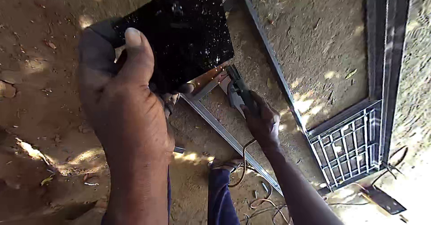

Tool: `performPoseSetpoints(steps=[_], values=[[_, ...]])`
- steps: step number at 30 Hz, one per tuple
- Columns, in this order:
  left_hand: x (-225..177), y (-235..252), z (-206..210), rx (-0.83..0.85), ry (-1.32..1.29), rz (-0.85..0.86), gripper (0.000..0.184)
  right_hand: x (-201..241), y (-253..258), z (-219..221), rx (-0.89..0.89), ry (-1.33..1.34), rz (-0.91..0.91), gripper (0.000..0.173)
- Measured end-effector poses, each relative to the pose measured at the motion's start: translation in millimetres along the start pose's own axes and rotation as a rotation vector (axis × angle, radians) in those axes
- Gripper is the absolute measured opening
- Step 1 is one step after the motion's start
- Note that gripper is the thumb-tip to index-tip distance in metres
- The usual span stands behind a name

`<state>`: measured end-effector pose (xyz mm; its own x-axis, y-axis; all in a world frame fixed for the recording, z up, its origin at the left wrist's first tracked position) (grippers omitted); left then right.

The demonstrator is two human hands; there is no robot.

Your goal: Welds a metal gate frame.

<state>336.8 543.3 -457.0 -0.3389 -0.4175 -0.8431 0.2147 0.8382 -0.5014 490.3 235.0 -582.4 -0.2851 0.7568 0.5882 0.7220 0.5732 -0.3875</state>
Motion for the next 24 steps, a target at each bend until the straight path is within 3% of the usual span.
performPoseSetpoints(steps=[10,19,24], values=[[11,-9,23,0.193,0.017,-0.084,0.017,-14,0,9,0.089,-0.043,0.026,0.050],[19,-20,46,0.453,0.194,-0.050,0.017,-7,4,12,0.047,-0.038,-0.048,0.046],[24,-22,50,0.518,0.261,-0.058,0.017,-9,3,10,0.045,-0.057,-0.038,0.051]])
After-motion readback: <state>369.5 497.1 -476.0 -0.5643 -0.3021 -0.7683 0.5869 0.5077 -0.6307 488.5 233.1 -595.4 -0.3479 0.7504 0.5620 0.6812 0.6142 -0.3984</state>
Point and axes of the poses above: each hand's wrist, its own y-axis towards the middle knuckle, its own z-axis out of the palm, x = y × z, the point moved 8 cm from there along y, towards the middle knuckle, and after that the axes turned 11 degrees about y, right-handed, at the moved point
